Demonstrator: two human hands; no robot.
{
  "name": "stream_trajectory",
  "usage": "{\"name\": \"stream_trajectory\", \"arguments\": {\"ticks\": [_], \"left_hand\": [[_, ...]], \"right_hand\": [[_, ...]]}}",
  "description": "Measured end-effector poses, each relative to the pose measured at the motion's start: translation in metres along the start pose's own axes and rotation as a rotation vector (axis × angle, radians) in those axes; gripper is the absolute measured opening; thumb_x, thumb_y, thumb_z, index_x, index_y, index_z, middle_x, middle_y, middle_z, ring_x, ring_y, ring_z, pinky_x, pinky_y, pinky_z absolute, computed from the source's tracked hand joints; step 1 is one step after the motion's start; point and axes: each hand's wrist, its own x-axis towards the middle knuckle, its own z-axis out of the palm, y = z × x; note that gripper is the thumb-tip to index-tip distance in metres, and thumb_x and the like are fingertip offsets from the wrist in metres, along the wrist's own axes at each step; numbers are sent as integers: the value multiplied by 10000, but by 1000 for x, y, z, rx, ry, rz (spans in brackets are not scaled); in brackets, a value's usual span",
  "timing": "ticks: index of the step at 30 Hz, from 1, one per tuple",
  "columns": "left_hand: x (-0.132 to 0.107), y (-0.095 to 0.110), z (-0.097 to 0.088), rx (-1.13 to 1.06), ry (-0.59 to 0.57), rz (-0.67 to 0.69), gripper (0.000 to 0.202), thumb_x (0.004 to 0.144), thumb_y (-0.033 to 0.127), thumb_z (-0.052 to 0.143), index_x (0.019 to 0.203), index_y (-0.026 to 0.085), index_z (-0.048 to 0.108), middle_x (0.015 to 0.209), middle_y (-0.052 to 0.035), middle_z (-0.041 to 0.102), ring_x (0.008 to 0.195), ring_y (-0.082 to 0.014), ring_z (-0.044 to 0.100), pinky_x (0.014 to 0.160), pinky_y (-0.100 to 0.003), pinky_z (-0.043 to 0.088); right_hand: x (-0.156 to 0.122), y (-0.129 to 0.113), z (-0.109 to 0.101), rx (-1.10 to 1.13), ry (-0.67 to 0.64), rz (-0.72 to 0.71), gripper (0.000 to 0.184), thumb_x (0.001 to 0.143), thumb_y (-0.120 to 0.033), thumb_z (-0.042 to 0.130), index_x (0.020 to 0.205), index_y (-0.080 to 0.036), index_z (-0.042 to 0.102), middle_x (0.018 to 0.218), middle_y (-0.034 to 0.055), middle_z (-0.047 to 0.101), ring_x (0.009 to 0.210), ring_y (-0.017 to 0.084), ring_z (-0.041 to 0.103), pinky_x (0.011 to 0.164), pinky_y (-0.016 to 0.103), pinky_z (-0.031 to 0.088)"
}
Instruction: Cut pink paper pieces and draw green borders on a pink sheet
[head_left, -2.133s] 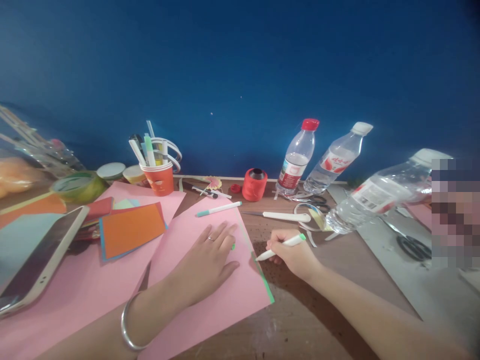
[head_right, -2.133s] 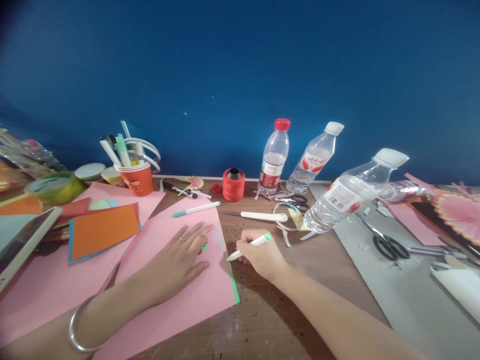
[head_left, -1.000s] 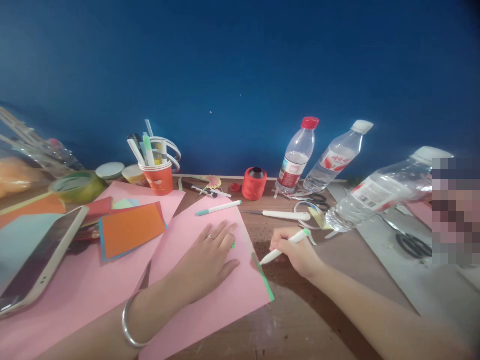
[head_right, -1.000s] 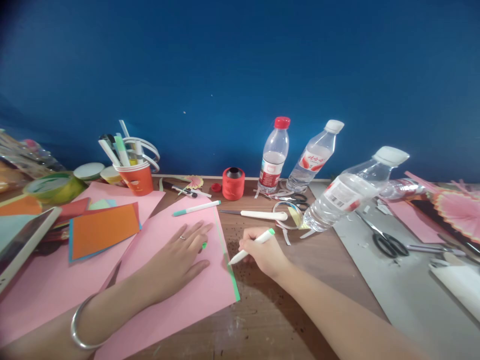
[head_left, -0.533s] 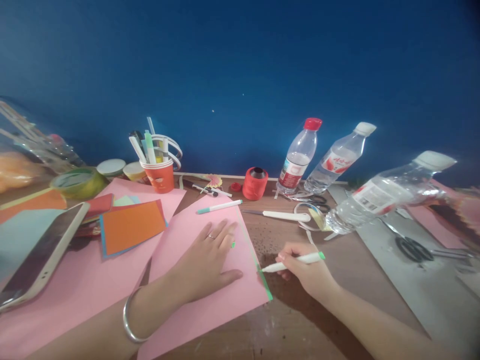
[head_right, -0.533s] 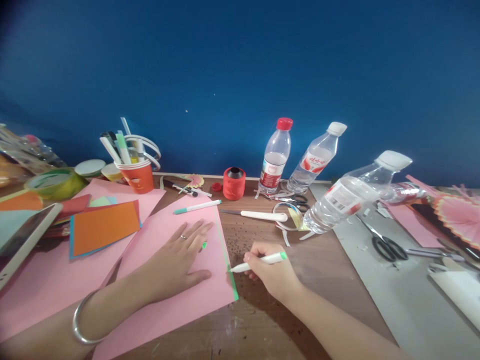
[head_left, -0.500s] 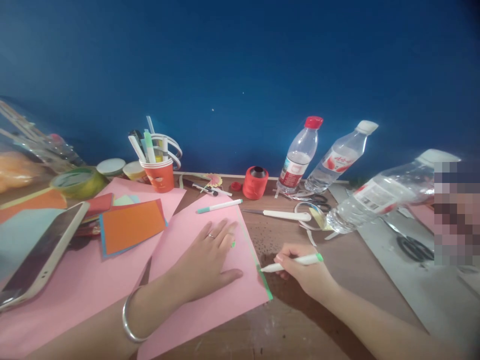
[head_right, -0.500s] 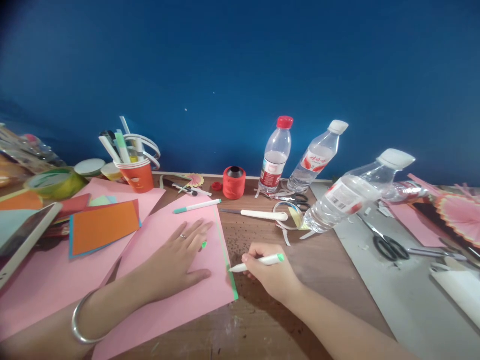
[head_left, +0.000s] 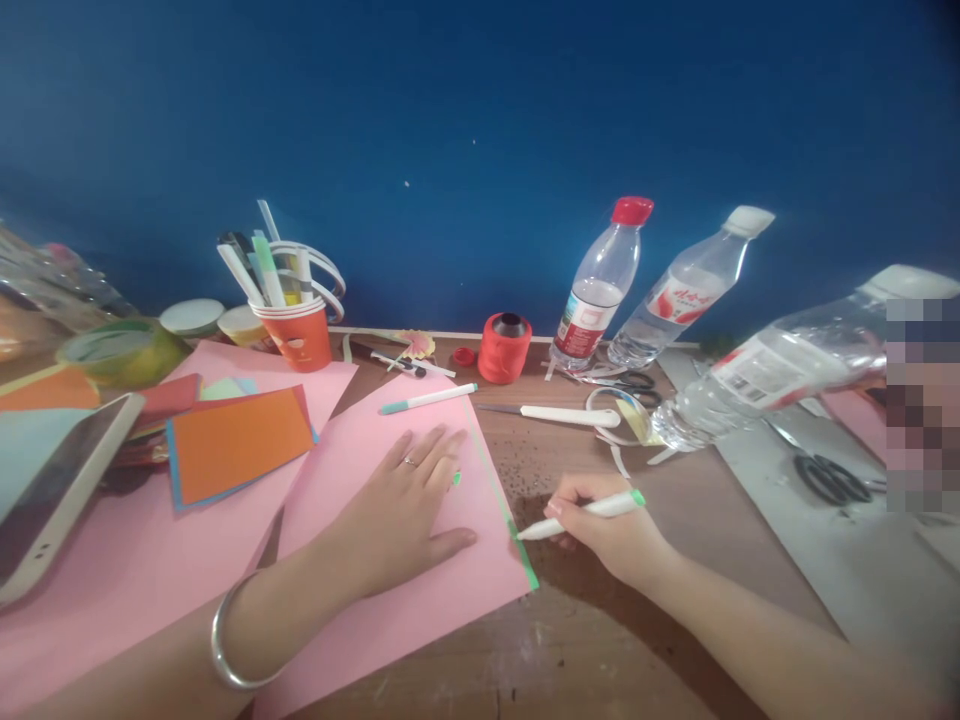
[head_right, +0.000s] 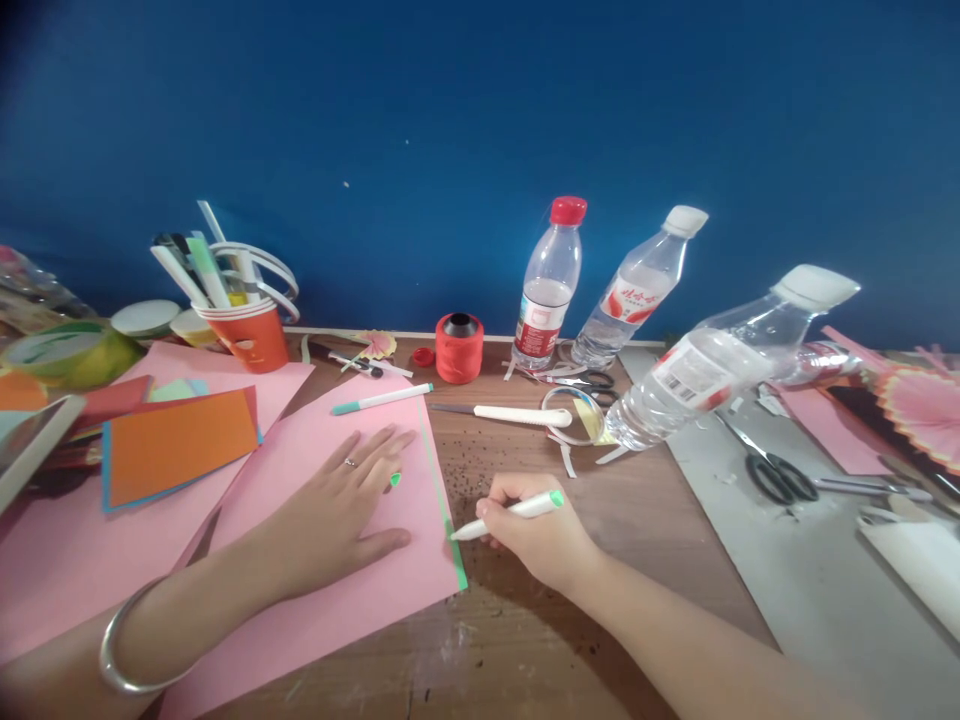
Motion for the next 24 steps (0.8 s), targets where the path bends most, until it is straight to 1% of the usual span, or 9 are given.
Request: {"name": "stream_trajectory", "arguments": {"ticks": [2,5,9,13,15,19,24], "left_hand": [[0,0,0,10,-2,0,649,851,615,398,1285,133,435,1473,-116,300,1375,-296,175,1105,-480,133],[1,0,1,17,5,7,670,854,614,397,1315,127,403,1474,-120,297,1377,-298,167,1103,-485,136],[1,0,2,0,35,14,689,856,613,393,1348,131,363,1467,-121,312,1373,-294,185,1108,-476,135],[0,0,2,2,41,16,704,858,613,387,1367,130,336,1467,-119,314,1376,-287,177,1113,-470,131],[0,-1,3,12,34,16,706,858,616,385,1363,125,342,1472,-119,301,1379,-286,165,1114,-470,123],[0,-1,4,22,18,11,690,853,624,386,1330,125,387,1477,-116,293,1380,-286,159,1115,-469,117],[-1,-1,3,16,13,13,669,860,621,372,1318,134,401,1480,-112,287,1382,-285,154,1117,-468,109]], "right_hand": [[-1,0,0,-12,16,-7,222,723,-309,537,537,-190,515,490,-3,583,465,134,524,478,240,391],[-1,-2,0,-88,22,-31,230,730,-300,523,531,-185,515,493,-1,575,465,126,495,471,235,356],[0,-4,-1,-154,0,-36,229,693,-268,518,482,-188,481,455,-7,537,447,118,453,449,231,309],[-1,-3,0,-71,2,-29,228,713,-299,506,515,-188,496,497,5,572,477,136,503,481,243,363],[-1,-3,0,-77,13,-42,231,720,-302,501,519,-187,501,502,5,571,479,136,502,486,246,361],[-1,-1,-1,-154,-4,-61,223,687,-265,509,480,-186,483,456,-10,521,452,122,448,462,240,306],[0,-1,-2,-113,0,-65,234,713,-283,504,501,-185,485,487,-6,544,468,123,465,477,240,328]]}}
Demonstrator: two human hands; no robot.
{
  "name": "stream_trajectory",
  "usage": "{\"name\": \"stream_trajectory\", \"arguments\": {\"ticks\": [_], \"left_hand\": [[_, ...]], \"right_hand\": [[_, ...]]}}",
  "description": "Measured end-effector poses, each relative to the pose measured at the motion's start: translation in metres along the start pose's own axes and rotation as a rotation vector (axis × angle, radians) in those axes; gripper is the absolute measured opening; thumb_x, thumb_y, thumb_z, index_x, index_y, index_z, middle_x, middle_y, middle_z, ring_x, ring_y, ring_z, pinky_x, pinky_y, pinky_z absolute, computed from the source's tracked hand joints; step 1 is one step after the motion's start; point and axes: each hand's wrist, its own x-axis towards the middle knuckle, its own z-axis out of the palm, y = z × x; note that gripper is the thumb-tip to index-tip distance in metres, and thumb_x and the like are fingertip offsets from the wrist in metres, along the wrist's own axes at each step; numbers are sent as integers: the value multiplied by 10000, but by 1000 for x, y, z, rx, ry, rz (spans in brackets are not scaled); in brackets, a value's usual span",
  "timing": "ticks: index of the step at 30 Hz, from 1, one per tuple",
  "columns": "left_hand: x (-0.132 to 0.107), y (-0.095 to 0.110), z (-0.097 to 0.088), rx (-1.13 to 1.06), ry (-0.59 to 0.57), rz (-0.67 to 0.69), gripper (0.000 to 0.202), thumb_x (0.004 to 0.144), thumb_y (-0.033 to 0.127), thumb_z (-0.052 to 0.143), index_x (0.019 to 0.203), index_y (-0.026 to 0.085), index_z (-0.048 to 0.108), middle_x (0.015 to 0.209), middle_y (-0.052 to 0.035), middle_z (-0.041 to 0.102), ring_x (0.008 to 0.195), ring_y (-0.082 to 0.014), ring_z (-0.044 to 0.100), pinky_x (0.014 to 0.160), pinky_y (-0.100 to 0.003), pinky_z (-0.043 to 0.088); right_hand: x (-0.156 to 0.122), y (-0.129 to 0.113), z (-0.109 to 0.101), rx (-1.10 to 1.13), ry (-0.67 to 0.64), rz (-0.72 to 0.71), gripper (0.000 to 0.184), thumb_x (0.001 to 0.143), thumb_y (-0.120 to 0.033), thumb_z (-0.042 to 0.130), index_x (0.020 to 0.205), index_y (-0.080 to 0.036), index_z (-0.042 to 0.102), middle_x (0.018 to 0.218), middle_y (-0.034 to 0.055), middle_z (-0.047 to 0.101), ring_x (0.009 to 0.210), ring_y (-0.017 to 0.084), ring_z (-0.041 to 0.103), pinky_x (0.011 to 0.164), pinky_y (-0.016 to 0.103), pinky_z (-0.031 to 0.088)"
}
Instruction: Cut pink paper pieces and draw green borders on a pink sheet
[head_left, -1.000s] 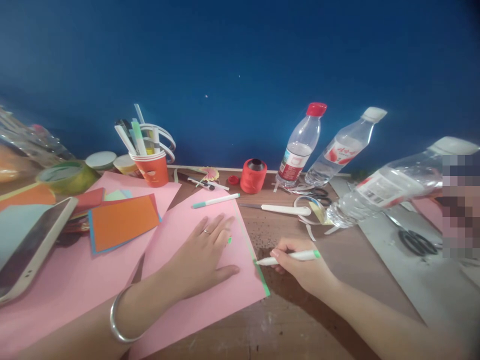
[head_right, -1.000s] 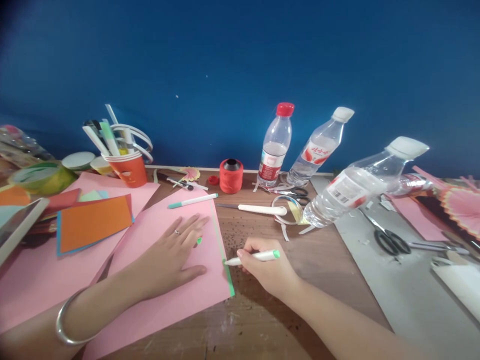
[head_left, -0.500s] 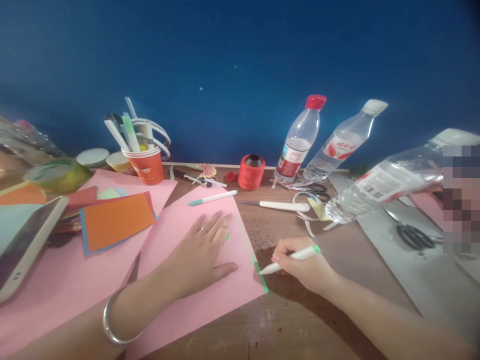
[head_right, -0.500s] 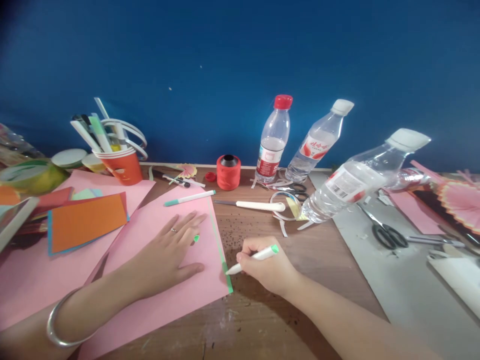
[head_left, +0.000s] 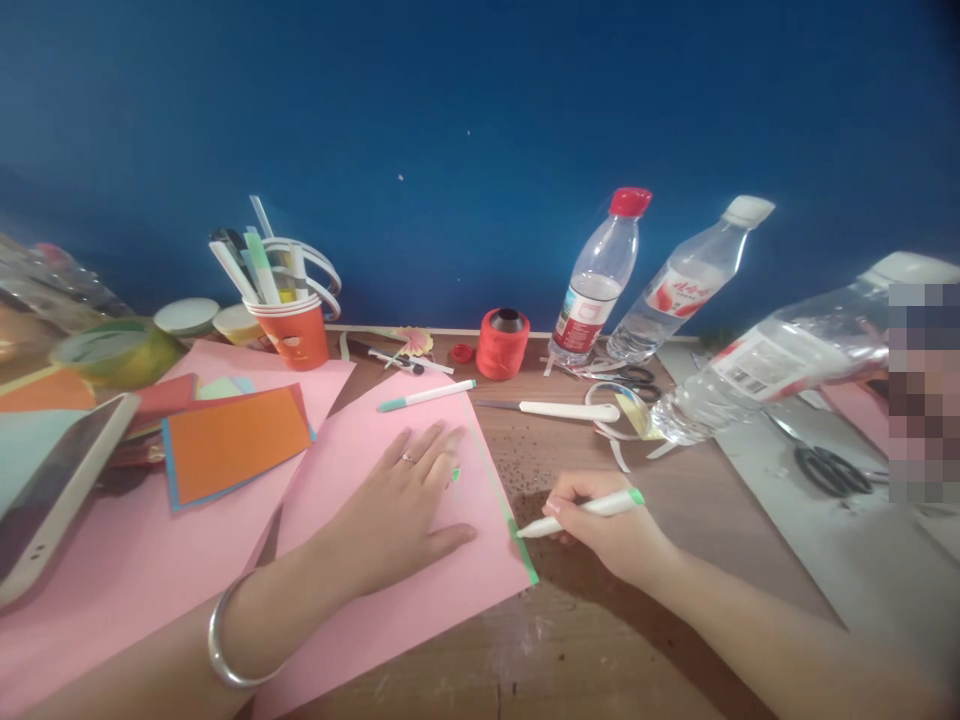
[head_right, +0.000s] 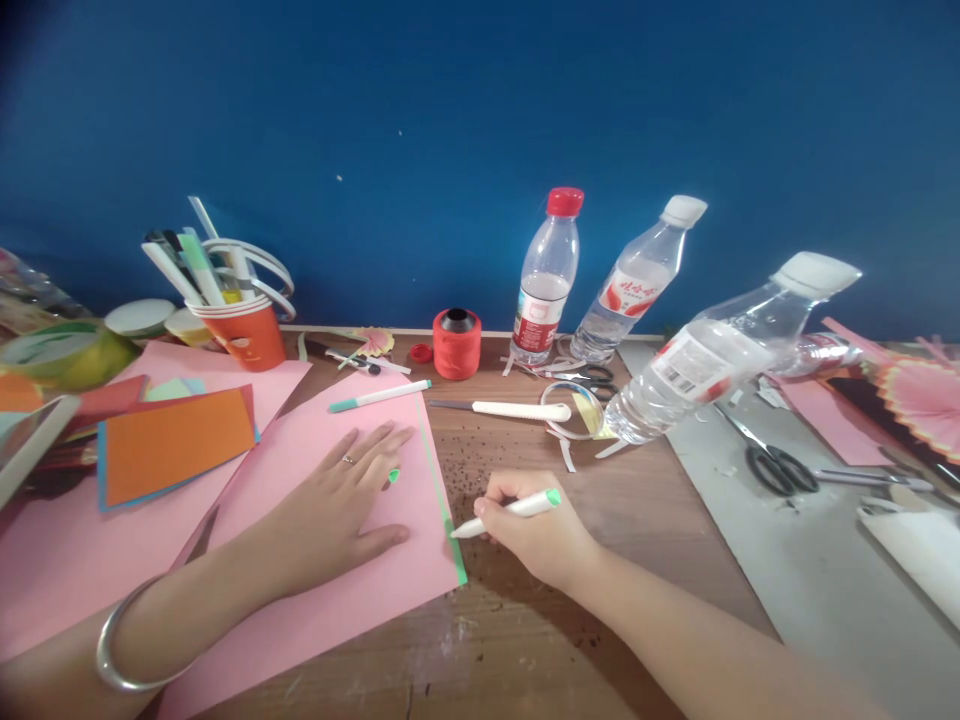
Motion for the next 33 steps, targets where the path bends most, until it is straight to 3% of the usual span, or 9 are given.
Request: {"name": "stream_trajectory", "arguments": {"ticks": [11,16,21,27,33], "left_hand": [[2,1,-4,0,-24,-9,622,856,627,382,1240,146,474,1486,-102,274,1384,-275,149,1116,-459,105],[1,1,-3,-25,-13,-6,645,860,621,377,1282,138,439,1481,-112,285,1381,-281,158,1115,-465,109],[2,1,-3,-22,-14,-7,645,859,620,381,1276,132,445,1480,-118,285,1378,-289,165,1112,-472,115],[1,2,-3,-17,-20,-4,629,860,626,368,1251,144,467,1480,-111,287,1382,-282,155,1116,-468,111],[1,0,-2,-32,-8,-5,635,865,618,362,1293,153,428,1480,-105,289,1384,-277,149,1118,-465,110]], "right_hand": [[-2,0,0,-26,-25,-6,228,671,-260,525,464,-188,462,446,-24,482,457,111,401,462,235,279],[-1,-1,0,-7,-1,-9,242,719,-301,509,507,-185,492,489,-10,515,482,126,445,485,244,317],[-3,-3,-2,-6,-60,-12,210,641,-273,514,456,-186,464,435,-27,442,454,108,362,450,233,259],[-3,-1,-1,0,10,-25,229,701,-279,524,497,-180,497,471,-17,503,472,115,414,474,234,307],[-4,1,-3,-1,-116,-46,199,643,-254,511,462,-176,488,459,-22,469,464,104,366,455,229,270]]}}
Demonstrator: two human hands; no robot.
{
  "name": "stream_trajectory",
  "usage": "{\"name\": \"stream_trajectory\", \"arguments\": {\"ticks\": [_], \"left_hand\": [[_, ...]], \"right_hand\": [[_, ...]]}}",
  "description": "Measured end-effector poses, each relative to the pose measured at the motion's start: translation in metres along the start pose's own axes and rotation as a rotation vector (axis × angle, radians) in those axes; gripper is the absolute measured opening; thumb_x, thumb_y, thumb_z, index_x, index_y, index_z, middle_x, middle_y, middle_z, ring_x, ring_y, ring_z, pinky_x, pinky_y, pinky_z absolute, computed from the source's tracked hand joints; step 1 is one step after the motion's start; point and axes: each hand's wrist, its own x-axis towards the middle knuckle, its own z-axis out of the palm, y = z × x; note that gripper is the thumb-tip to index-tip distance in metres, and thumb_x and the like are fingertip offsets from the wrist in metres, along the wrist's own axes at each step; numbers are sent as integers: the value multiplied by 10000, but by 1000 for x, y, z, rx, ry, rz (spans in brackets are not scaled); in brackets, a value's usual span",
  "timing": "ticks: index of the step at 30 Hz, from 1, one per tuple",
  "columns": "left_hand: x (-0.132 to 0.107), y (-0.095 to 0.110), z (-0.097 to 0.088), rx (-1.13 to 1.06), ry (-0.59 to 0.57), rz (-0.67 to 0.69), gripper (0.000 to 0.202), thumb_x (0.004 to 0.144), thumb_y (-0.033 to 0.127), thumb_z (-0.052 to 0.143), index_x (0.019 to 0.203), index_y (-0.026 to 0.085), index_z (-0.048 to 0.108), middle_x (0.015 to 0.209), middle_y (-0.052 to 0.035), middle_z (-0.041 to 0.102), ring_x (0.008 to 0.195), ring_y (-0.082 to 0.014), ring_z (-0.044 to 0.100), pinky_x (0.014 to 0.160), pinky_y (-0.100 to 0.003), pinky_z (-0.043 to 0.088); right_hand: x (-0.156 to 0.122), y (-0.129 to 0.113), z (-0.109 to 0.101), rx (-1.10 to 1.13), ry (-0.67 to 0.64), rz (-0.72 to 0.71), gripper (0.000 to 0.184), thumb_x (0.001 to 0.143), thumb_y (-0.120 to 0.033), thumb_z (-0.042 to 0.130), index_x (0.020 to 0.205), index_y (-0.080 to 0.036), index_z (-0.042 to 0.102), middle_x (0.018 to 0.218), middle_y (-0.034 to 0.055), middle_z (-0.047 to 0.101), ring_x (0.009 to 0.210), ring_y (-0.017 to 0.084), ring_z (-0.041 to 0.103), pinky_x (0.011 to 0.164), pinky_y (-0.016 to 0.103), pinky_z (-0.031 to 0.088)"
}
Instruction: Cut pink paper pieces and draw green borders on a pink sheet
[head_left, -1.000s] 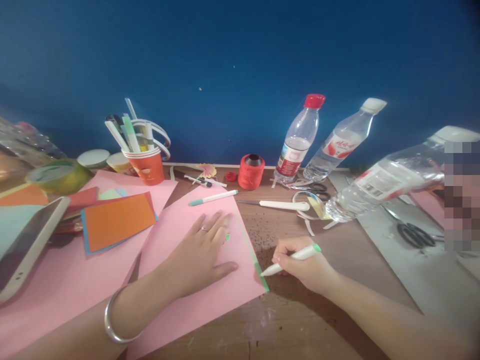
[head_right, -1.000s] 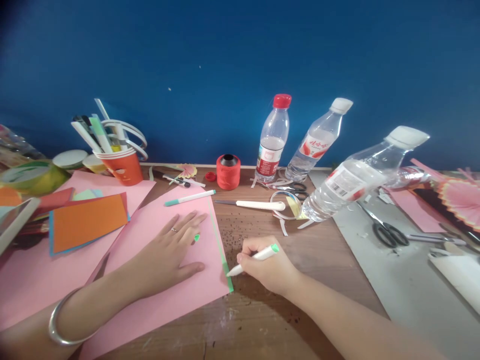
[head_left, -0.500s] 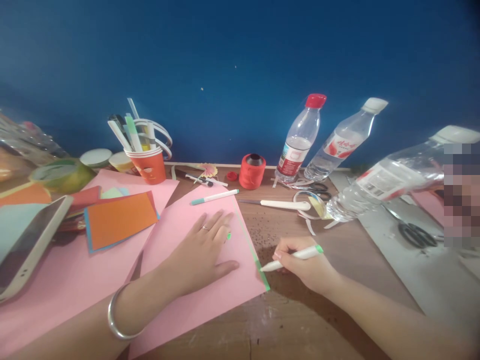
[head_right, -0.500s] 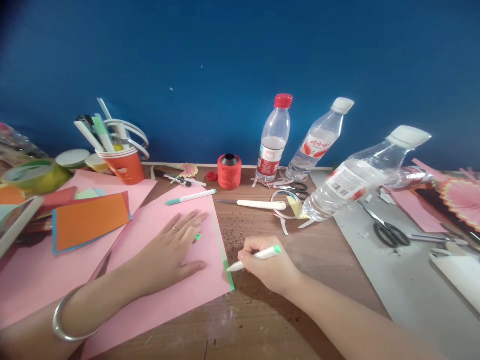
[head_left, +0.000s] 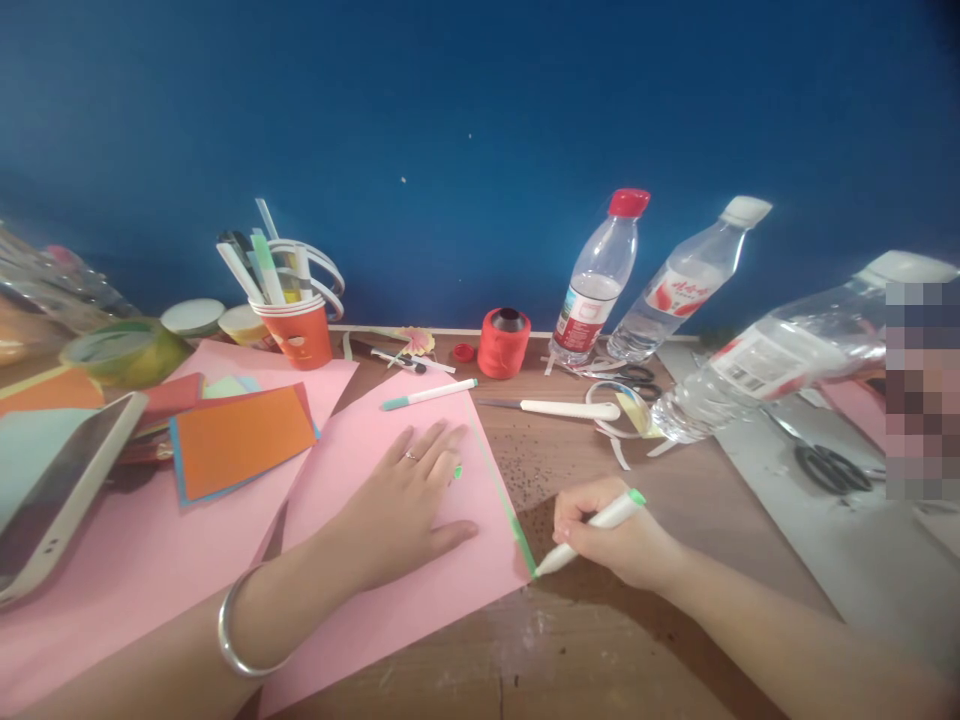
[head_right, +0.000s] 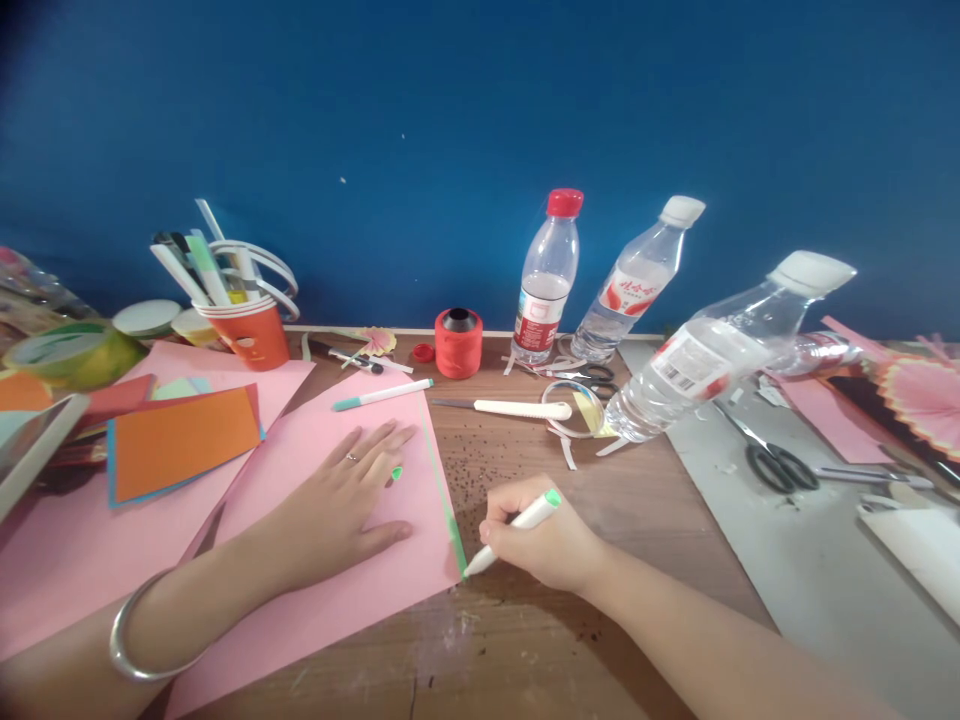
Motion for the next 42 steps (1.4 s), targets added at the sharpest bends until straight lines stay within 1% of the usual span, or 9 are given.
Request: {"name": "stream_trajectory", "arguments": {"ticks": [6,11,16,21,26,31,34,37,42], "left_hand": [[0,1,-1,12,-10,3,648,863,618,372,1295,139,421,1483,-114,279,1383,-282,150,1116,-466,111],[0,1,-1,2,-6,8,641,869,616,355,1298,144,416,1482,-115,282,1383,-286,149,1115,-472,116],[0,1,-1,-5,-4,4,640,870,618,352,1294,144,422,1477,-118,290,1383,-285,149,1116,-473,121],[0,1,-1,6,-19,3,632,865,612,370,1276,137,439,1483,-113,278,1383,-289,147,1112,-482,128],[0,1,-3,-16,-19,-3,616,865,620,366,1245,145,469,1479,-115,287,1382,-295,149,1114,-482,126],[-4,8,-12,-45,-91,26,564,852,599,426,1212,169,481,1498,-101,242,1383,-300,141,1116,-494,121],[-8,14,-19,-119,-126,90,588,821,561,509,1278,198,433,1498,-78,249,1385,-271,149,1130,-468,122],[-10,18,-27,-206,-163,145,699,778,505,591,1367,220,346,1503,-53,237,1389,-264,129,1134,-436,148],[-6,19,-38,-329,-280,177,823,749,458,634,1432,221,239,1518,-34,185,1391,-287,88,1136,-445,123]], "right_hand": [[0,0,1,-47,118,5,222,691,-270,512,490,-178,493,465,-22,475,478,112,387,477,235,287],[0,0,0,26,-24,-11,198,644,-244,521,459,-178,491,469,-22,479,464,105,377,462,232,277],[0,-1,-1,49,67,-1,198,644,-261,523,465,-180,496,449,-31,459,461,103,359,460,231,268],[1,0,-2,147,-41,-11,203,614,-232,557,431,-179,486,450,-21,483,458,107,392,459,236,279],[7,6,-3,533,127,6,179,613,-237,576,454,-181,515,429,-25,493,409,104,408,429,232,288],[9,5,-3,716,225,17,219,609,-239,613,440,-177,488,422,-23,496,387,97,421,396,213,265],[10,6,-3,794,265,12,234,635,-241,628,459,-176,490,448,-24,508,396,95,435,390,207,262],[11,10,-3,796,324,-11,225,657,-242,639,482,-174,514,473,-21,530,409,96,455,392,205,285],[13,19,-8,557,402,-72,244,771,-370,620,642,-167,661,540,15,617,477,122,534,451,226,411]]}}
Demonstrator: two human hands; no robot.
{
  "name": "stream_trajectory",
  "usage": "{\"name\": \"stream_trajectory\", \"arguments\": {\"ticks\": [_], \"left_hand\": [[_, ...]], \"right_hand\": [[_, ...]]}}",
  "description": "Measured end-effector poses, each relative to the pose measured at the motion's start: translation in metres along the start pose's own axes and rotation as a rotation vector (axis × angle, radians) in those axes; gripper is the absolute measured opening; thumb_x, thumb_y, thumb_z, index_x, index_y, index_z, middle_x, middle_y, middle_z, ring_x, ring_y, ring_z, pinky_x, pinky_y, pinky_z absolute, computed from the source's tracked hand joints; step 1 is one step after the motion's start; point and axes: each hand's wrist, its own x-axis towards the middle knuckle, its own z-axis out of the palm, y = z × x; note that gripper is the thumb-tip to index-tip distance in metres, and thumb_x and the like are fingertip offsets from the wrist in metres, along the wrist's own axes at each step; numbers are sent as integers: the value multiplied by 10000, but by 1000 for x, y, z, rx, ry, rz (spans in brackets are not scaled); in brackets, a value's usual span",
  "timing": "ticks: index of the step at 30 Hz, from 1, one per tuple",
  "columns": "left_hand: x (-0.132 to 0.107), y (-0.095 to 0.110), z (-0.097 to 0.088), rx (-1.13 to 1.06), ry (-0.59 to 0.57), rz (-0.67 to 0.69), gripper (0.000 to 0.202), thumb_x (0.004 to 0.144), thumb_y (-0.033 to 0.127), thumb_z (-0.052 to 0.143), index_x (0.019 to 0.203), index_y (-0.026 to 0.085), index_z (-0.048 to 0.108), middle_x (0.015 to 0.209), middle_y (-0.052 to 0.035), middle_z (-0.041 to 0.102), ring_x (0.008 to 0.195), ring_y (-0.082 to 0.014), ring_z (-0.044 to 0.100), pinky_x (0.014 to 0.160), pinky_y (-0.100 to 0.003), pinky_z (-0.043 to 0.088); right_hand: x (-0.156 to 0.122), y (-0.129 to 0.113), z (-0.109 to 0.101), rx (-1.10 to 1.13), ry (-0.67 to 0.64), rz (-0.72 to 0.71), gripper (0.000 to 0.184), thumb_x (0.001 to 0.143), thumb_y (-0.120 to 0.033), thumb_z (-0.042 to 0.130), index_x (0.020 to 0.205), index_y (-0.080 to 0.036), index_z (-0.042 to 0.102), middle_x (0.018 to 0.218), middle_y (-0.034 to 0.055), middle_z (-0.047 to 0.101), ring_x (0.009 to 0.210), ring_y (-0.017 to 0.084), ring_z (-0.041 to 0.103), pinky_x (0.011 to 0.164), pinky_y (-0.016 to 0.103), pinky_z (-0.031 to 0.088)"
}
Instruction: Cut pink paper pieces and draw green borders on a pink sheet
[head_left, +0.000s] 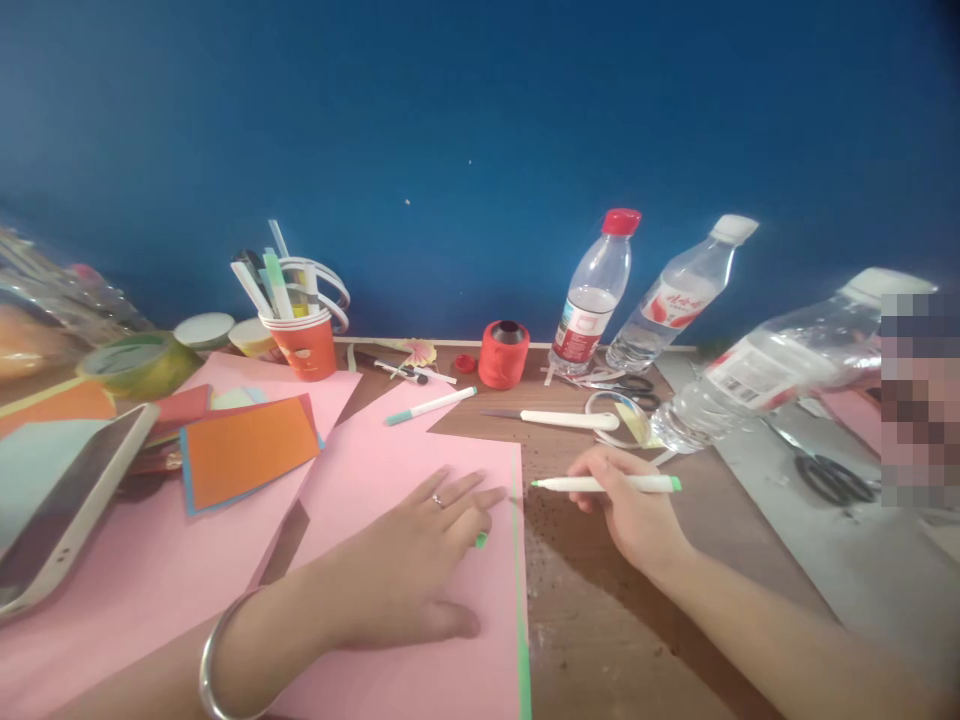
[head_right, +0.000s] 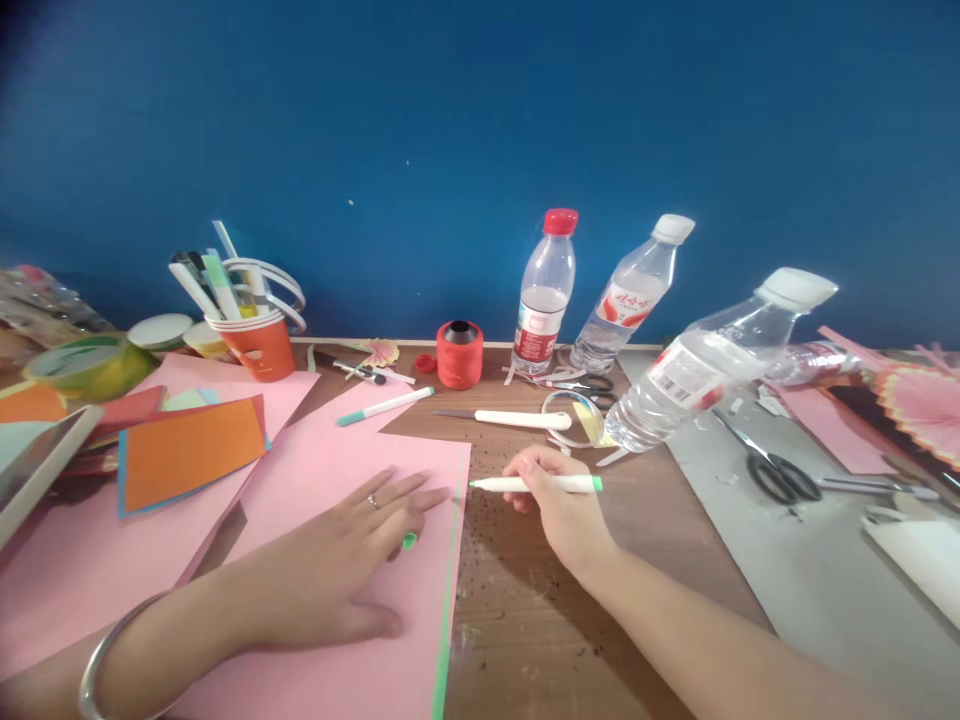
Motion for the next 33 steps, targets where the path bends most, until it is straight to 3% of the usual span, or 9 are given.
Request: {"name": "stream_trajectory", "arguments": {"ticks": [5,11,15,20,26,33], "left_hand": [[1,0,0,-29,11,-14,851,737,452,653,1436,220,227,1511,-48,214,1391,-291,88,1136,-444,110],[2,-3,12,104,94,-49,693,791,522,578,1358,196,349,1511,-88,206,1386,-296,123,1124,-478,127],[2,-7,19,208,159,-93,544,839,573,490,1209,174,472,1512,-110,192,1381,-314,139,1116,-517,124],[2,-9,25,264,235,-93,513,858,588,444,1148,169,495,1489,-123,260,1369,-324,183,1106,-534,154],[2,-7,25,306,221,-87,522,873,583,410,1146,145,491,1483,-156,256,1371,-338,164,1085,-562,186],[4,-8,27,271,255,-89,475,862,579,435,1092,171,511,1473,-135,294,1372,-324,172,1105,-541,149]], "right_hand": [[5,4,-5,-70,-12,-16,346,818,-468,563,738,-164,708,552,28,647,474,125,561,465,232,460],[5,3,-2,-67,-35,-1,289,813,-404,594,695,-164,704,576,23,650,502,113,564,467,209,453],[2,-3,0,-76,-88,3,161,763,-331,658,783,-176,699,670,17,673,578,114,586,525,209,476],[-5,-10,5,-168,-177,69,77,729,-236,661,771,-173,644,663,6,668,595,122,597,567,229,479],[-17,-11,14,-349,-178,100,202,752,-280,626,595,-165,574,571,14,638,528,127,561,517,238,430],[-15,-3,11,-381,-227,81,173,775,-337,630,709,-177,617,636,17,653,590,154,594,545,253,448]]}}
